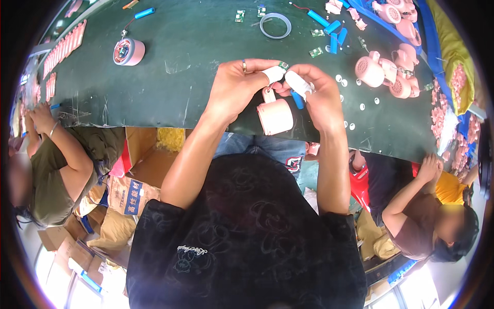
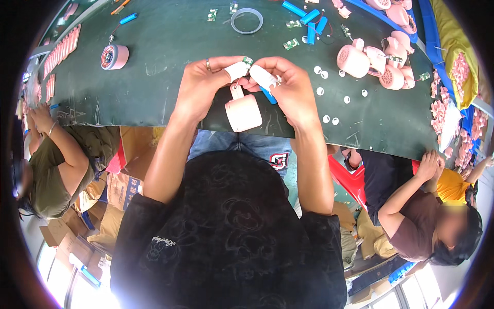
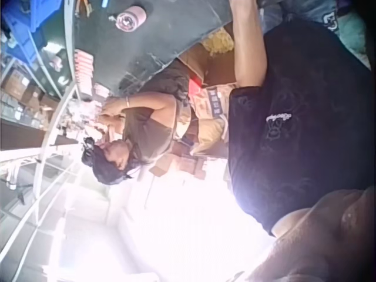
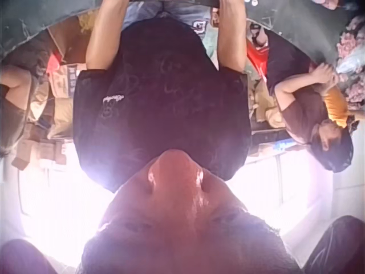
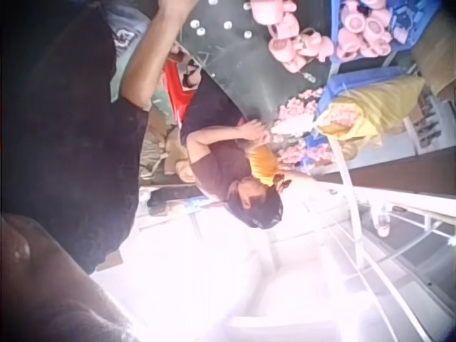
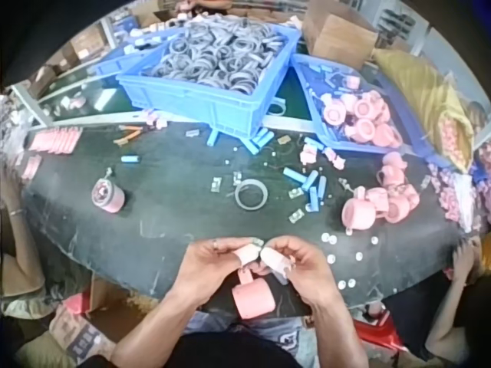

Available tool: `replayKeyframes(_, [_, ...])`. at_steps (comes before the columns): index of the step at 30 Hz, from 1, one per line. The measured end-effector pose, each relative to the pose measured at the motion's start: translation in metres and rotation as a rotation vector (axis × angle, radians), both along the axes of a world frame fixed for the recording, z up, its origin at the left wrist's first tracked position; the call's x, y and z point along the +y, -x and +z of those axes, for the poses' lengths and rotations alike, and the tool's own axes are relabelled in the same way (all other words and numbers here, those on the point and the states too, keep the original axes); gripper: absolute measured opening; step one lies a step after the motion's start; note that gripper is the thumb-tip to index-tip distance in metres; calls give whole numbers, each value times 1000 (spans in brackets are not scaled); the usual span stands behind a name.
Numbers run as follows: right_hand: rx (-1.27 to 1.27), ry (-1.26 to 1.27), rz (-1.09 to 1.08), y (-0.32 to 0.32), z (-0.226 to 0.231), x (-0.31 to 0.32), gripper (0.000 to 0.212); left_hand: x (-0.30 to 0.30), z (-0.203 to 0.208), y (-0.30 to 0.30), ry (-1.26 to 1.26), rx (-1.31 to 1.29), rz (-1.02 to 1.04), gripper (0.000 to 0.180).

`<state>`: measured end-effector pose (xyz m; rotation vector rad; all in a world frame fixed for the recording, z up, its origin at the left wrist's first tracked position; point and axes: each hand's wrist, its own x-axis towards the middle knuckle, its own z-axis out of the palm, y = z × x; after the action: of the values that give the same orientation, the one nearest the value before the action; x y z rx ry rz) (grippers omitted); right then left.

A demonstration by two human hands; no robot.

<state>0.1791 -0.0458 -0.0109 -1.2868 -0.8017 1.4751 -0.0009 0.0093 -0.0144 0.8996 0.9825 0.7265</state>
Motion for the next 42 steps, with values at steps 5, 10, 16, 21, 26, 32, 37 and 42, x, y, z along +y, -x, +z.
replayKeyframes(5, [-16, -2, -12, -2, -2, 1, 18, 3, 20, -3, -22, 39, -74, 26])
replayKeyframes(10, [-102, 12, -76, 9, 7, -2, 19, 9, 11, 4, -181, 93, -145, 31])
replayKeyframes(16, [-325, -6, -137, -23, 9, -37, 18, -42, 26, 23, -904, 745, -339, 70])
replayKeyframes(21, [-844, -59, -124, -36, 28, -57, 36, -43, 26, 25, -824, 459, -356, 66])
replayKeyframes(26, [-1142, -505, -90, -9, 36, 9, 39, -15, 26, 32, -1108, 602, -446, 60])
replayKeyframes(32, [-1456, -517, 27, 2, -10, 87, 54, -17, 27, 30, -1059, 603, -334, 62])
replayKeyframes(37, [-909, -636, 90, 10, 41, 54, 65, -8, 29, 54, -893, 568, -13, 53])
replayKeyframes(42, [-468, -606, 118, 14, 50, 19, 69, -2, 39, 31, -715, 41, -73, 27])
